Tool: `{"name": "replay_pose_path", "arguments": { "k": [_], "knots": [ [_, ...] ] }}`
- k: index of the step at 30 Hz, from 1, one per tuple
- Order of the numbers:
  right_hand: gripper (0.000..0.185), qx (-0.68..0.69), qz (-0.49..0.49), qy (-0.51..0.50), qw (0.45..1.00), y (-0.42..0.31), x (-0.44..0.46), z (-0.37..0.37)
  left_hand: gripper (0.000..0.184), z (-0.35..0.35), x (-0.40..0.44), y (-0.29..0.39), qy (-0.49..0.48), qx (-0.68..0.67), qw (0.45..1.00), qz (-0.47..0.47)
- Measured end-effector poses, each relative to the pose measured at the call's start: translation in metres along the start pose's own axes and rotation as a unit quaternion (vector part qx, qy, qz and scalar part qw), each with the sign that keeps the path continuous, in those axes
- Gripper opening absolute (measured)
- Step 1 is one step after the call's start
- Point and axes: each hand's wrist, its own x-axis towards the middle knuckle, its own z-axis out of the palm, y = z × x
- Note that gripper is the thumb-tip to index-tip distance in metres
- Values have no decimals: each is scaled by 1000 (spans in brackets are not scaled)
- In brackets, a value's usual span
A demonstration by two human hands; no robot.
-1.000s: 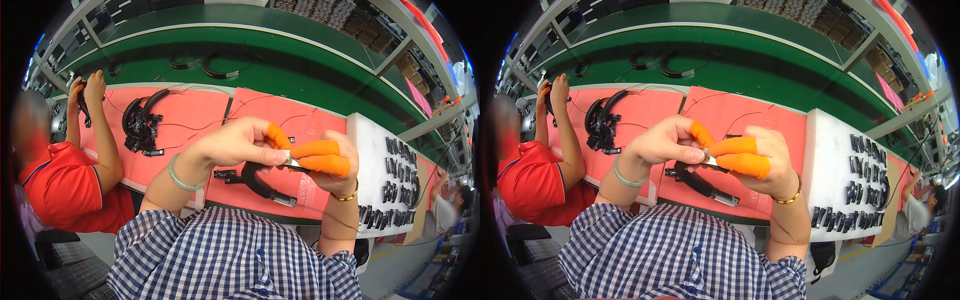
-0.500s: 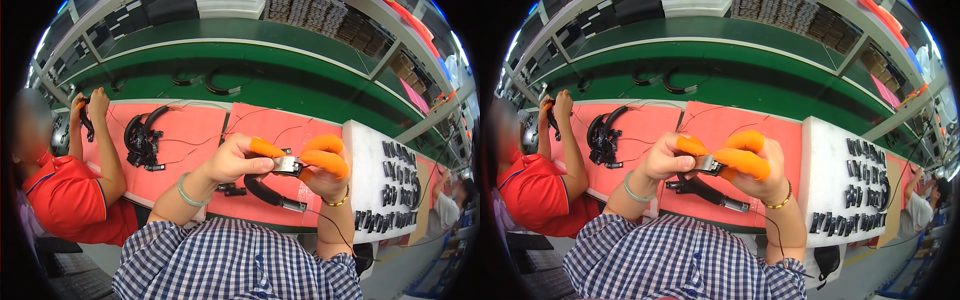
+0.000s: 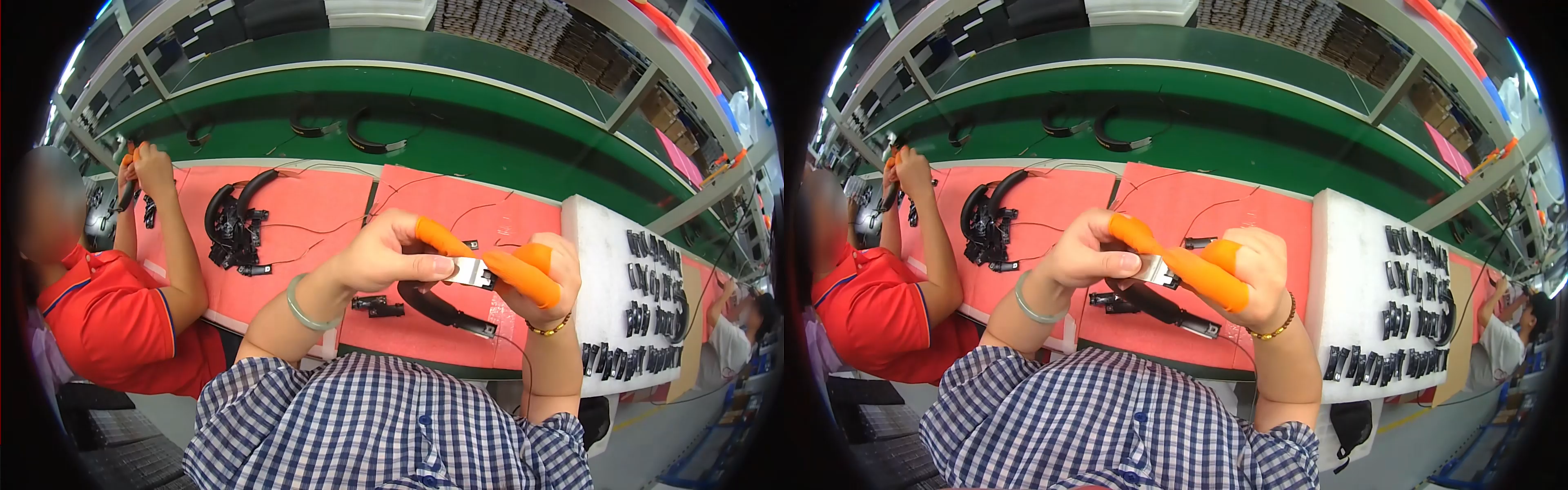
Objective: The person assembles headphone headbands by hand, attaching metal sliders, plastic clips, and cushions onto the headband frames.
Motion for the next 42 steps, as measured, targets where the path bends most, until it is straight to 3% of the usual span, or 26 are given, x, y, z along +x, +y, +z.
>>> {"name": "replay_pose_path", "arguments": {
  "k": [1,7,14,15,17,18,19,20,22,23,24,26,28,30,35,42],
  "knots": [
    [33,1,1,0,1000,1,0,0,22,-1,0,3,7,-31,998,-57],
    [32,-1,-21,-9,1000,5,-2,2,23,-3,4,19,-4,28,989,-142],
    [31,-94,-36,-97,990,7,2,-4,25,5,10,15,15,66,989,-133],
    [30,-110,-31,-112,987,8,3,-3,26,7,12,13,59,41,991,-114],
    [40,-84,15,-142,986,-1,-1,1,29,10,16,7,137,15,988,-72],
    [44,51,138,-91,985,-6,-3,5,29,11,17,4,138,15,988,-71],
    [49,184,258,-35,948,-8,-7,8,29,13,17,0,171,35,984,-21],
    [52,281,311,-8,908,-5,-12,7,29,15,18,-3,205,55,977,27],
    [49,192,392,123,891,-1,-12,18,28,19,19,-8,209,62,975,31],
    [38,51,357,143,922,5,-18,17,28,20,21,-10,213,72,974,43],
    [38,49,361,145,920,1,-20,15,28,20,22,-10,210,72,974,39],
    [26,296,461,154,822,-11,-21,11,26,19,24,-10,237,10,971,31],
    [18,312,524,105,786,-11,-18,22,24,23,23,-14,236,11,972,2],
    [17,375,591,76,710,-8,-20,28,22,23,23,-18,229,14,973,-26],
    [14,397,600,42,693,-4,-15,19,16,16,21,-18,149,-62,980,-118],
    [13,442,600,73,663,-3,-17,23,15,15,23,-21,145,-74,976,-143]
  ]
}}
